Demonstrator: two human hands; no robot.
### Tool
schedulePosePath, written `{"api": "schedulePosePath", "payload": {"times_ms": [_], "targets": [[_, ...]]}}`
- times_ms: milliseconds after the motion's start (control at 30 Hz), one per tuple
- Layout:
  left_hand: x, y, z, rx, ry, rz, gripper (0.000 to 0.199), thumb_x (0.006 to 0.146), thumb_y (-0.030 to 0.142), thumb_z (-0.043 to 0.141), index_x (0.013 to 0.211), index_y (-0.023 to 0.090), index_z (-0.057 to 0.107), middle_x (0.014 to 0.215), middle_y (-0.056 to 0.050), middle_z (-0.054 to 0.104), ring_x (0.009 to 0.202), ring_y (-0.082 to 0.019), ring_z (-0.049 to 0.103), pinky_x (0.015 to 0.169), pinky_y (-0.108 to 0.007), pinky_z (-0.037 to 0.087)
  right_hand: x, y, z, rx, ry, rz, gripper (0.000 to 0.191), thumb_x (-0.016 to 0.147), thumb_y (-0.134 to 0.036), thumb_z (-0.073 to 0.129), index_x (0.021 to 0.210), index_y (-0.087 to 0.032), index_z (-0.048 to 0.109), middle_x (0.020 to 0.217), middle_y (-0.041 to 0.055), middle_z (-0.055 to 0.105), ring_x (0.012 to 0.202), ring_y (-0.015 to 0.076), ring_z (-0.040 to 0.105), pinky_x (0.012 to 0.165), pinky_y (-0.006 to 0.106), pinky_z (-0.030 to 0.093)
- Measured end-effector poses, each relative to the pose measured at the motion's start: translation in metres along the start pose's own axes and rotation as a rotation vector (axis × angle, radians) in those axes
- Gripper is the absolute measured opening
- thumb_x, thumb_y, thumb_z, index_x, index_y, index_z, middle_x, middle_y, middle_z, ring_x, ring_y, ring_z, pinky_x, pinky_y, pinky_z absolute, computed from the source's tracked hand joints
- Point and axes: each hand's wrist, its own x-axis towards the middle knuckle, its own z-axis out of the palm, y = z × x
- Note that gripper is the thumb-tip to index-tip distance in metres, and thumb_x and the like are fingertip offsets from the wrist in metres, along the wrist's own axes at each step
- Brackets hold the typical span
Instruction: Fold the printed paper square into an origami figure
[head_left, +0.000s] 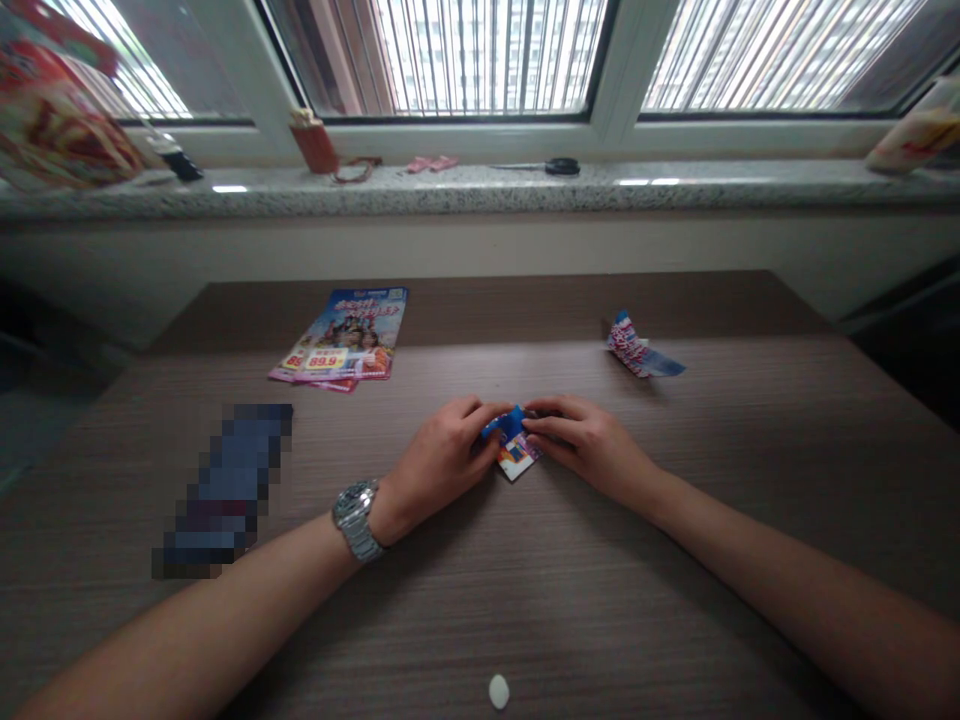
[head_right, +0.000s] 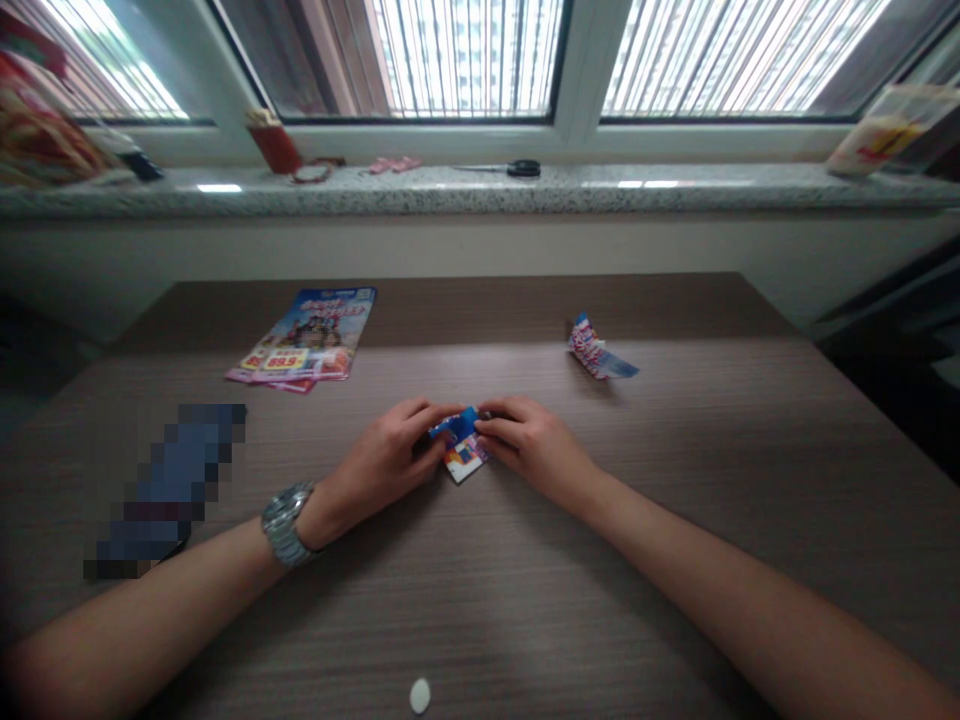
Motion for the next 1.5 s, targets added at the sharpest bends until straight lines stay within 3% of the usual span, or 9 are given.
{"api": "schedulePosePath", "payload": {"times_ms": [133, 333, 533, 667, 800, 1100, 1300, 1500], "targets": [[0.0, -0.001, 0.001, -0.087, 0.077, -0.009, 0.033, 0.097, 0.016, 0.056, 0.129, 0.023, 0.057, 0.107, -0.005, 0.062, 0.088, -0.015, 0.063, 0.078, -0.025, 0.052, 0.001, -0.003, -0.002, 0.01, 0.035, 0.031, 0.021, 0.097, -0.024, 0.06, 0.114, -0.023, 0.073, 0.119, 0.0112, 0.068, 0.107, 0.0229, 0.066, 0.092, 0.042, 0.056], [0.001, 0.004, -0.004, -0.047, 0.232, 0.052, 0.024, 0.096, 0.014, 0.059, 0.118, 0.022, 0.061, 0.106, -0.004, 0.064, 0.095, -0.016, 0.064, 0.087, -0.029, 0.054, 0.006, -0.017, -0.012, 0.091, 0.13, 0.116, 0.018, 0.098, -0.026, 0.057, 0.105, -0.022, 0.073, 0.099, 0.0077, 0.071, 0.09, 0.0199, 0.067, 0.079, 0.034, 0.055], [-0.001, 0.004, -0.005, 0.025, 0.298, 0.174, 0.03, 0.097, 0.013, 0.056, 0.124, 0.024, 0.061, 0.106, -0.005, 0.064, 0.096, -0.015, 0.063, 0.086, -0.029, 0.056, 0.007, -0.023, -0.015, 0.354, 0.093, 0.394, 0.026, 0.098, -0.04, 0.058, 0.104, -0.021, 0.075, 0.086, 0.0039, 0.076, 0.074, 0.0178, 0.07, 0.069, 0.03, 0.055], [-0.004, 0.005, -0.007, 0.108, 0.288, 0.25, 0.03, 0.097, 0.012, 0.056, 0.123, 0.024, 0.062, 0.109, -0.006, 0.065, 0.097, -0.015, 0.064, 0.085, -0.029, 0.057, 0.008, -0.021, -0.011, 0.667, 0.077, 0.558, 0.031, 0.094, -0.046, 0.062, 0.105, -0.019, 0.072, 0.087, 0.0042, 0.077, 0.077, 0.0178, 0.073, 0.068, 0.029, 0.059], [-0.004, 0.007, -0.009, 0.142, 0.214, 0.306, 0.027, 0.098, 0.014, 0.054, 0.123, 0.021, 0.062, 0.113, -0.008, 0.067, 0.098, -0.016, 0.066, 0.085, -0.03, 0.058, 0.009, -0.02, -0.008, 0.834, 0.086, 0.608, 0.031, 0.09, -0.047, 0.067, 0.101, -0.018, 0.069, 0.089, 0.0044, 0.077, 0.078, 0.0174, 0.074, 0.072, 0.031, 0.062], [-0.001, 0.008, -0.008, 0.146, 0.059, 0.409, 0.03, 0.101, 0.017, 0.05, 0.13, 0.021, 0.059, 0.123, -0.008, 0.069, 0.11, -0.019, 0.067, 0.095, -0.034, 0.057, 0.012, -0.017, -0.005, 0.872, 0.091, 0.686, 0.03, 0.082, -0.047, 0.075, 0.089, -0.019, 0.066, 0.078, 0.0003, 0.074, 0.07, 0.0135, 0.07, 0.061, 0.023, 0.06], [0.001, 0.009, -0.004, 0.141, 0.063, 0.479, 0.026, 0.1, 0.017, 0.054, 0.125, 0.018, 0.061, 0.122, -0.008, 0.07, 0.109, -0.018, 0.068, 0.095, -0.032, 0.058, 0.011, -0.014, -0.004, 0.885, 0.063, 0.732, 0.032, 0.08, -0.048, 0.075, 0.089, -0.018, 0.066, 0.077, 0.0009, 0.074, 0.068, 0.0139, 0.07, 0.061, 0.024, 0.06], [0.001, 0.004, -0.002, 0.068, 0.143, 0.405, 0.024, 0.096, 0.019, 0.061, 0.12, 0.019, 0.062, 0.116, -0.007, 0.071, 0.104, -0.018, 0.068, 0.092, -0.032, 0.057, 0.013, -0.011, -0.008, 0.851, -0.001, 0.762, 0.033, 0.08, -0.049, 0.073, 0.086, -0.017, 0.064, 0.068, 0.0002, 0.072, 0.061, 0.0136, 0.069, 0.057, 0.024, 0.058]]}}
